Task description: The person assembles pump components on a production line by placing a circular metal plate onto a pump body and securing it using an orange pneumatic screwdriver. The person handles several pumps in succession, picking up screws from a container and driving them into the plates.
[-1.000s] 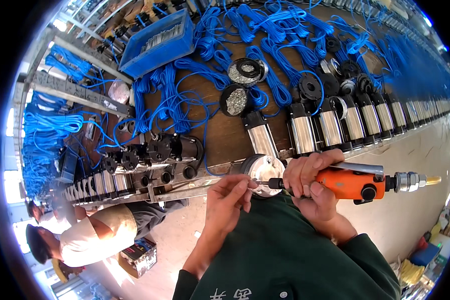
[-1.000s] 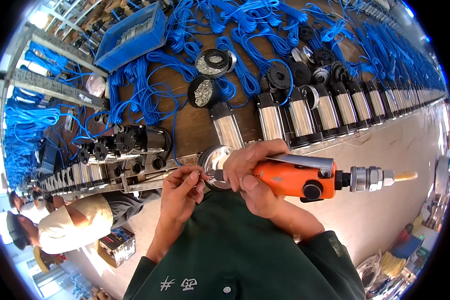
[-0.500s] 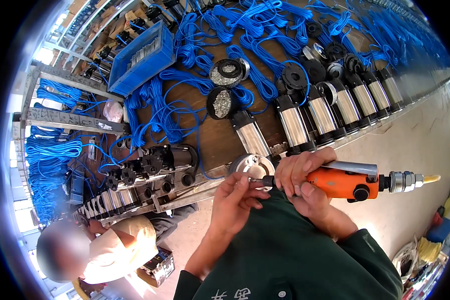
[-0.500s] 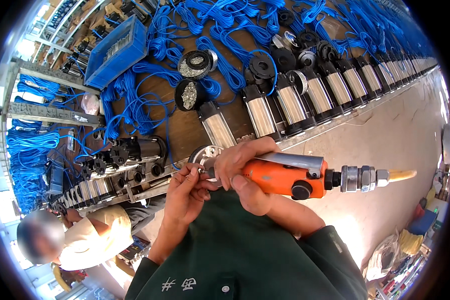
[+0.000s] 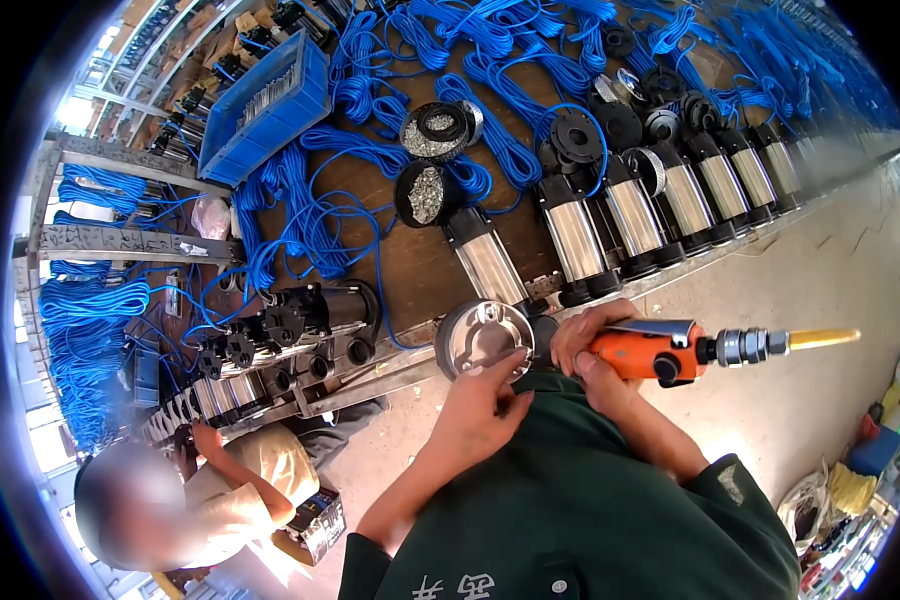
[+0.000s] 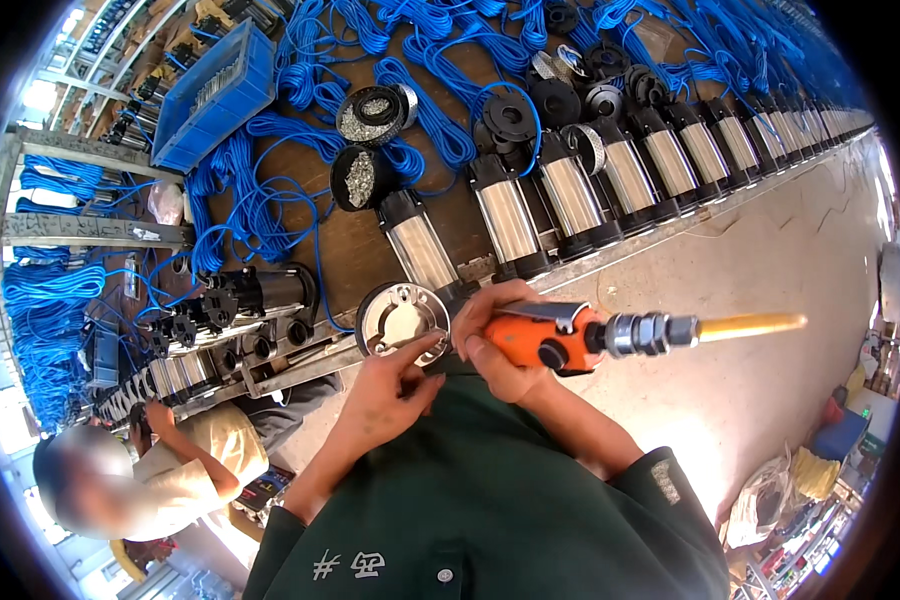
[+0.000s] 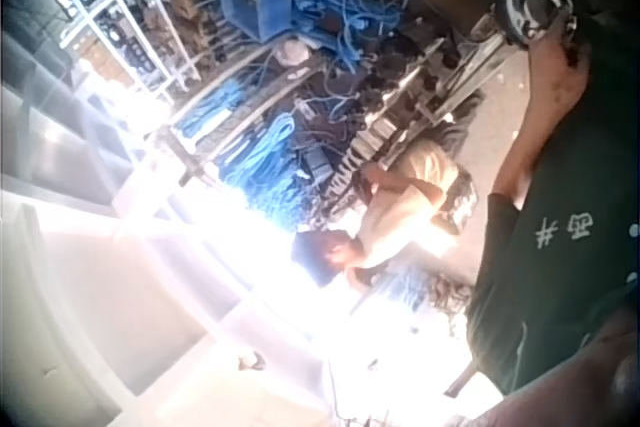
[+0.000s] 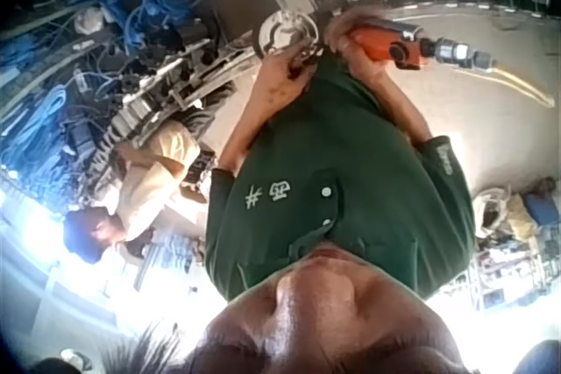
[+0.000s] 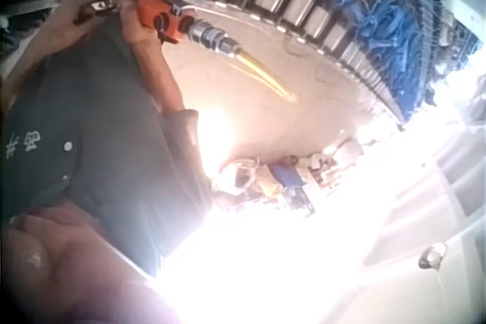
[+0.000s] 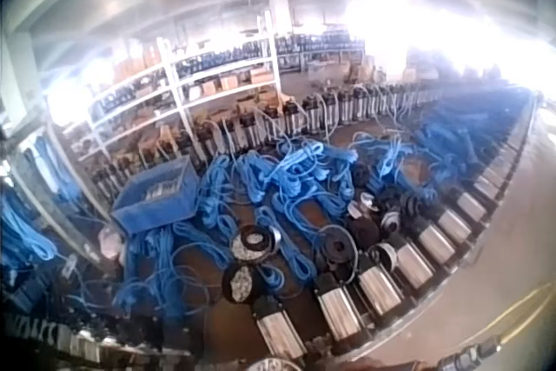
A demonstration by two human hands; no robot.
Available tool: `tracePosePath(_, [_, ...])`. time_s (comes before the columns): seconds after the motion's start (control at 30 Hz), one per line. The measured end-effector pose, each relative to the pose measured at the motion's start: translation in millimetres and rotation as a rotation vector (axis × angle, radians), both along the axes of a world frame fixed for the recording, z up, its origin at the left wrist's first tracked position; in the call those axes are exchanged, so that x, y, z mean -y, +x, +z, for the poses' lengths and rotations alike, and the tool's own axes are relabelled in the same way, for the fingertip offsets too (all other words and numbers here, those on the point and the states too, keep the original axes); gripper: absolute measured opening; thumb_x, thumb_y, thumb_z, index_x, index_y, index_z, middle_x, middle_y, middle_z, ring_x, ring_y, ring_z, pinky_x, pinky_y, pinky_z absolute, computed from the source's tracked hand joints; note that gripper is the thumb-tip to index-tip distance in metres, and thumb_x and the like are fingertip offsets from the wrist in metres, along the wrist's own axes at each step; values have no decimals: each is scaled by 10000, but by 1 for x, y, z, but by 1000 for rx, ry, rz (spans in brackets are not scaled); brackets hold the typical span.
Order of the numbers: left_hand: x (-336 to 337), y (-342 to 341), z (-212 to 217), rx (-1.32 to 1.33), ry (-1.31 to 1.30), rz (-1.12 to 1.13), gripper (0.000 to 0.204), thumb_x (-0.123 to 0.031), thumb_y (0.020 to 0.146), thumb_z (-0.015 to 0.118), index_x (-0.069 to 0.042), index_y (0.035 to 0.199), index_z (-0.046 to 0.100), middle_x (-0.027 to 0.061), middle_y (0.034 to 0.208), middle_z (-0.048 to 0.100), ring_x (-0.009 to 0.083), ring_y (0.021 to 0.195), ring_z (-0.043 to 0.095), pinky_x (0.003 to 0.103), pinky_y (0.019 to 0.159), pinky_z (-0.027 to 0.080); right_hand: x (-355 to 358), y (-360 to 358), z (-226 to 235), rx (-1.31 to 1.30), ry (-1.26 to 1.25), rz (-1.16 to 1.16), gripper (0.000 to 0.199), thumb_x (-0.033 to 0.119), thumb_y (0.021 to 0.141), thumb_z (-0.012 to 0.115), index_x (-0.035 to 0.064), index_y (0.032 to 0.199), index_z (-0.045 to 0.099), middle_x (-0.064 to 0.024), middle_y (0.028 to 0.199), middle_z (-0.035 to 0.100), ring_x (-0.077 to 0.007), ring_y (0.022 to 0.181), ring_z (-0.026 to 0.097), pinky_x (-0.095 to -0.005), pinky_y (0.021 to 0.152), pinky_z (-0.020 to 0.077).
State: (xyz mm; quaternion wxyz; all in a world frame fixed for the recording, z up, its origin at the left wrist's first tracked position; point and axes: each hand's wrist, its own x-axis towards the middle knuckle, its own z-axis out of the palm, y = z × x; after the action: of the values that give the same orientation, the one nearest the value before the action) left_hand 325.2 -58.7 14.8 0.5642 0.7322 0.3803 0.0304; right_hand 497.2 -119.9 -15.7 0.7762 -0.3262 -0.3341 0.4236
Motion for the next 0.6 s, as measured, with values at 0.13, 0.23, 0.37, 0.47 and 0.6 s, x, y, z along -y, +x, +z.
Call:
tracePosePath(0.13, [-2, 8, 28, -236, 484, -46, 713, -166, 703, 802, -60, 1347, 515, 127, 942, 626, 270, 863, 591, 381, 785, 466, -2, 10, 7, 297, 38, 69, 231, -7, 763, 574, 31, 959, 458, -96, 668, 546, -185, 564, 535, -345, 601, 500])
tracePosePath(0.23, [-10, 16, 22, -215, 865, -77, 987, -295, 515, 890, -119, 1384, 454, 166, 1403, 372, 451, 1317, 286, 570, 1026, 298, -5, 7, 18, 323, 23, 86, 170, -7, 729, 594, 17, 879, 518, -101, 671, 580, -203, 595, 590, -322, 600, 512])
tracePosePath(0.37, [-18, 23, 6, -249, 838, -148, 1019, -292, 547, 884, -55, 1408, 394, 156, 1367, 423, 398, 1292, 367, 524, 1035, 322, -8, 13, 21, 455, -3, 89, 163, 1, 682, 618, -1, 844, 608, -76, 674, 627, -197, 611, 644, -278, 606, 524])
tracePosePath(0.47, [-15, 23, -1, -298, 842, -125, 980, -275, 562, 873, -53, 1396, 407, 147, 1357, 439, 371, 1277, 393, 511, 1033, 334, 3, 14, 29, 404, -129, 80, 321, 14, 695, 631, -30, 1012, 610, -73, 704, 666, -170, 630, 668, -264, 626, 527])
tracePosePath(0.6, [-9, 38, 3, -440, 851, -84, 952, -292, 574, 868, -102, 1393, 421, 157, 1362, 426, 392, 1252, 400, 530, 1021, 339, -4, 38, 43, -41, 216, -46, 243, 68, 837, 589, 53, 1059, 489, -48, 687, 501, -149, 585, 510, -331, 616, 488])
